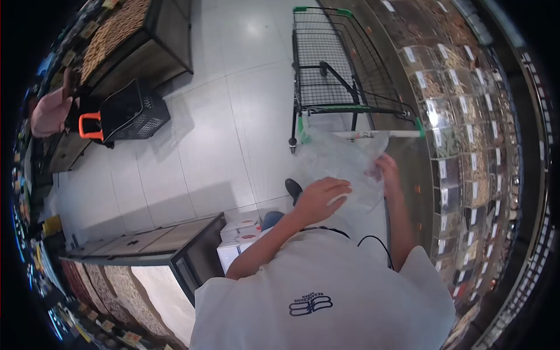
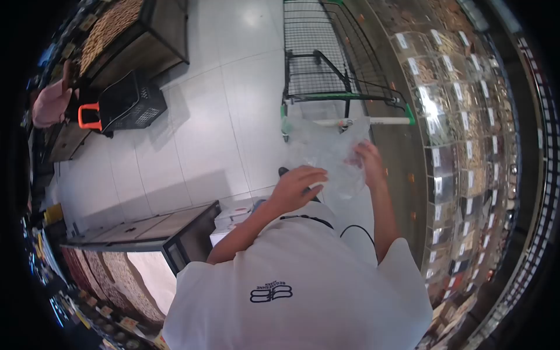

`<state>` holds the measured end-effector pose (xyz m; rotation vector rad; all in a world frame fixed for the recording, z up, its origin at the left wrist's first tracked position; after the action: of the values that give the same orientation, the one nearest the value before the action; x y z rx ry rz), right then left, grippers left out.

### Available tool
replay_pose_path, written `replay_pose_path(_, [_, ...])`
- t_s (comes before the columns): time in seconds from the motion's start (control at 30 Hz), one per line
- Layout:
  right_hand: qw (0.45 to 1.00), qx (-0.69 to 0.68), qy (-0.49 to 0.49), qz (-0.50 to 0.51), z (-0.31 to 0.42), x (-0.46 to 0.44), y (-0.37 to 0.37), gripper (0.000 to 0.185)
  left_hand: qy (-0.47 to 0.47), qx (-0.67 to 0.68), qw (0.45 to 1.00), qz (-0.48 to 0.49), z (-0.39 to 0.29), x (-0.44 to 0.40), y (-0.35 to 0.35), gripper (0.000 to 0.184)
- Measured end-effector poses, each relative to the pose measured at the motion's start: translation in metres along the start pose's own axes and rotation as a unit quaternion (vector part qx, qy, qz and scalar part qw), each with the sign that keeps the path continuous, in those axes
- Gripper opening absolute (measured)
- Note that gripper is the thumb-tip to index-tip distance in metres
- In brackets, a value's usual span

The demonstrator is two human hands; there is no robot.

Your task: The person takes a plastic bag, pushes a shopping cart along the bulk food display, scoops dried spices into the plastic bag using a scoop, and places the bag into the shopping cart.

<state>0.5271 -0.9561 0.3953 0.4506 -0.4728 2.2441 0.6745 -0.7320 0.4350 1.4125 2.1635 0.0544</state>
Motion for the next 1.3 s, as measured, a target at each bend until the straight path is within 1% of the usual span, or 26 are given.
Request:
replay_pose_path(0.07, [0.994,-0.094,0.028,-0.057,0.024,0.005,0.019,0.028,0.067,-0.038,0.987,-0.142,0.026,-0.007,0.015,0.028])
replay_pose_path(0.1, [0.989,-0.114,0.029,-0.085,0.032,0.014,0.022,0.029,0.171,0.022,0.967,-0.186,0.040,-0.011,0.024,0.033])
replay_pose_path(0.13, [0.985,-0.134,0.032,-0.107,0.038,0.021,0.021,0.030,0.257,0.114,0.934,-0.222,0.060,-0.016,0.028,0.037])
replay_pose_path(0.17, [0.980,-0.153,0.035,-0.126,0.040,0.025,0.020,0.031,0.311,0.216,0.902,-0.208,0.086,-0.018,0.031,0.042])
replay_pose_path(0.23, [0.978,-0.190,0.053,-0.067,0.026,0.026,0.035,0.028,0.401,0.330,0.850,-0.090,0.104,-0.034,0.046,0.046])
replay_pose_path(0.27, [0.976,-0.205,0.066,-0.035,0.022,0.028,0.038,0.027,0.389,0.347,0.852,-0.046,0.111,-0.039,0.050,0.047])
replay_pose_path(0.33, [0.965,-0.220,0.060,-0.131,0.032,0.038,0.008,0.026,0.363,0.376,0.851,0.044,0.123,-0.048,0.056,0.049])
replay_pose_path(0.37, [0.955,-0.230,0.057,-0.179,0.035,0.043,-0.008,0.026,0.367,0.398,0.839,0.054,0.124,-0.056,0.061,0.051])
replay_pose_path(0.43, [0.953,-0.247,0.080,-0.157,0.033,0.053,-0.027,0.027,0.370,0.440,0.816,0.072,0.127,-0.083,0.073,0.055])
replay_pose_path(0.47, [0.953,-0.252,0.092,-0.143,0.035,0.057,-0.037,0.028,0.366,0.494,0.786,0.063,0.130,-0.094,0.077,0.061])
replay_pose_path(0.57, [0.937,-0.300,0.117,-0.135,0.040,0.072,-0.068,0.033,0.392,0.531,0.745,0.098,0.146,-0.113,0.087,0.056])
replay_pose_path(0.6, [0.937,-0.281,0.128,-0.164,0.036,0.076,-0.076,0.035,0.394,0.559,0.719,0.122,0.152,-0.113,0.085,0.057])
replay_pose_path(0.63, [0.936,-0.261,0.139,-0.192,0.034,0.079,-0.083,0.037,0.395,0.536,0.727,0.165,0.154,-0.110,0.082,0.061])
replay_pose_path(0.7, [0.938,-0.233,0.150,-0.209,0.034,0.081,-0.086,0.039,0.392,0.488,0.741,0.245,0.155,-0.103,0.070,0.068])
replay_pose_path(0.73, [0.941,-0.228,0.149,-0.199,0.033,0.081,-0.085,0.040,0.438,0.463,0.737,0.224,0.154,-0.096,0.065,0.062])
replay_pose_path(0.77, [0.945,-0.223,0.148,-0.188,0.034,0.080,-0.084,0.040,0.446,0.465,0.737,0.206,0.154,-0.089,0.063,0.057])
replay_pose_path(0.83, [0.948,-0.247,0.135,-0.150,0.051,0.070,-0.082,0.039,0.461,0.467,0.736,0.166,0.116,-0.091,0.075,0.047])
replay_pose_path(0.87, [0.949,-0.257,0.129,-0.128,0.060,0.061,-0.079,0.039,0.458,0.483,0.739,0.105,0.113,-0.089,0.079,0.042])
replay_pose_path(0.93, [0.974,-0.160,0.130,-0.093,0.070,0.046,-0.056,0.041,0.444,0.511,0.736,-0.021,0.110,-0.083,0.088,0.032])
replay_pose_path(0.97, [0.982,-0.111,0.130,-0.074,0.075,0.038,-0.046,0.042,0.428,0.501,0.751,-0.050,0.108,-0.081,0.095,0.029])
replay_pose_path(1.03, [0.986,-0.091,0.134,-0.045,0.085,0.029,-0.031,0.042,0.400,0.476,0.776,-0.106,0.100,-0.077,0.107,0.025])
replay_pose_path(1.07, [0.987,-0.083,0.135,-0.034,0.090,0.025,-0.023,0.043,0.395,0.432,0.802,-0.121,0.094,-0.077,0.107,0.025])
replay_pose_path(1.13, [0.990,-0.025,0.135,-0.036,0.096,0.019,-0.008,0.042,0.390,0.336,0.846,-0.137,0.079,-0.078,0.101,0.024])
replay_pose_path(1.27, [0.984,0.050,0.169,-0.028,0.097,0.023,0.036,0.037,0.411,0.269,0.855,-0.166,0.036,-0.086,0.075,0.026])
replay_pose_path(1.3, [0.984,0.044,0.167,-0.043,0.097,0.026,0.045,0.037,0.409,0.243,0.863,-0.172,0.030,-0.087,0.067,0.026])
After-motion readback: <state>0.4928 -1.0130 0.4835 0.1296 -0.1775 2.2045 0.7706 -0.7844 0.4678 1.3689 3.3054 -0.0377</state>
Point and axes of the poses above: each hand's wrist, its own x-axis away from the middle knuckle, its own y-axis out of the back of the hand, z = x × y, the point moved 1 cm from there along -x, towards the middle knuckle, and after that the axes turned 2 degrees about x, right-handed, at the moved point
